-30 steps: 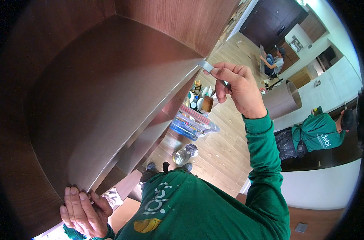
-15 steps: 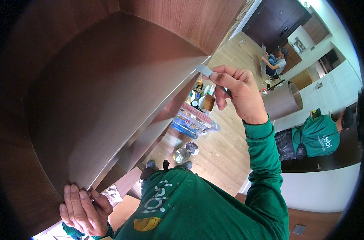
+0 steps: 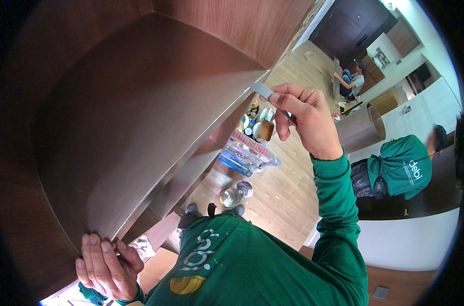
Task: The person uses a utility knife to trim and scrape the edges of a wooden cabinet shelf. They repeatedly scrape along the edge, then peel away a thin strip of veneer or edge banding by hand. The person continues scraping and peeling along the same edge throughout the clip.
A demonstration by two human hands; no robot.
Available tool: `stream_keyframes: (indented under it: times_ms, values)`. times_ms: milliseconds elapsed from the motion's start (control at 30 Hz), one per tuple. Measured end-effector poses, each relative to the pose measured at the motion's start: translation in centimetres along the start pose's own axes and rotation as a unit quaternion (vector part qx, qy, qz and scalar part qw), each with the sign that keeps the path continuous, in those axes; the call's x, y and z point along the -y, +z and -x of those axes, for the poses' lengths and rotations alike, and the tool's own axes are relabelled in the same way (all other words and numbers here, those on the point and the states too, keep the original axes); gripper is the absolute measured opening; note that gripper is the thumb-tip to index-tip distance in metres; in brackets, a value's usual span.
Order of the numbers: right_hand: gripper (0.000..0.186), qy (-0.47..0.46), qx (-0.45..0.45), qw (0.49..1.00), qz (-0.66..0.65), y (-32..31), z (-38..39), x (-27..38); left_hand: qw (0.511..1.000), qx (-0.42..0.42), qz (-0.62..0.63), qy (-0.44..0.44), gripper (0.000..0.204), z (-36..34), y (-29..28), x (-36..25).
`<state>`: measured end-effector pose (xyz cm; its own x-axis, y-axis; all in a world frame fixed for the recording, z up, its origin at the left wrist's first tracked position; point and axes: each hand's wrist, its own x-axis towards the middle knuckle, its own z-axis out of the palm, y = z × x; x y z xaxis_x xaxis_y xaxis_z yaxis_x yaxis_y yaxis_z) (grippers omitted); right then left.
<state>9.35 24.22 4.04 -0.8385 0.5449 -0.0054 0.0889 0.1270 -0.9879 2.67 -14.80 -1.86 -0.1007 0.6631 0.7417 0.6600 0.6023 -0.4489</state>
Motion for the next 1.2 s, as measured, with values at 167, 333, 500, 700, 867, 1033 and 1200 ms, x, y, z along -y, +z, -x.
stream_keyframes:
  times_ms: [167,333,500,700,867,1033,1200]
  values:
    - [0.020,0.008,0.013,1.000,-0.006,0.0,-0.2,-0.1,1.000,0.006,0.002,0.003,0.033,-0.1,0.3,0.2]
    - [0.020,0.010,0.015,1.000,-0.005,0.1,-0.6,-0.3,1.000,0.008,0.001,-0.006,0.033,-0.2,0.5,0.1]
    - [0.021,0.004,-0.006,1.000,-0.009,0.2,-0.7,-0.2,1.000,0.008,-0.004,-0.002,0.032,-0.2,0.6,0.3]
    - [0.021,-0.002,0.011,1.000,-0.007,0.1,-0.8,-0.4,1.000,0.010,-0.003,-0.001,0.031,-0.1,0.8,0.3]
    - [0.021,-0.008,0.047,0.998,-0.046,-0.8,-0.6,-0.8,1.000,0.006,0.002,0.000,0.031,-0.2,0.9,0.4]
    - [0.027,-0.048,0.072,0.995,0.051,-2.4,1.3,-0.6,1.000,0.001,0.001,0.002,0.032,-0.3,1.0,0.4]
    - [0.065,-0.284,0.082,0.879,0.374,-0.2,2.2,-2.1,1.000,0.010,0.003,-0.001,0.035,-0.5,0.6,0.2]
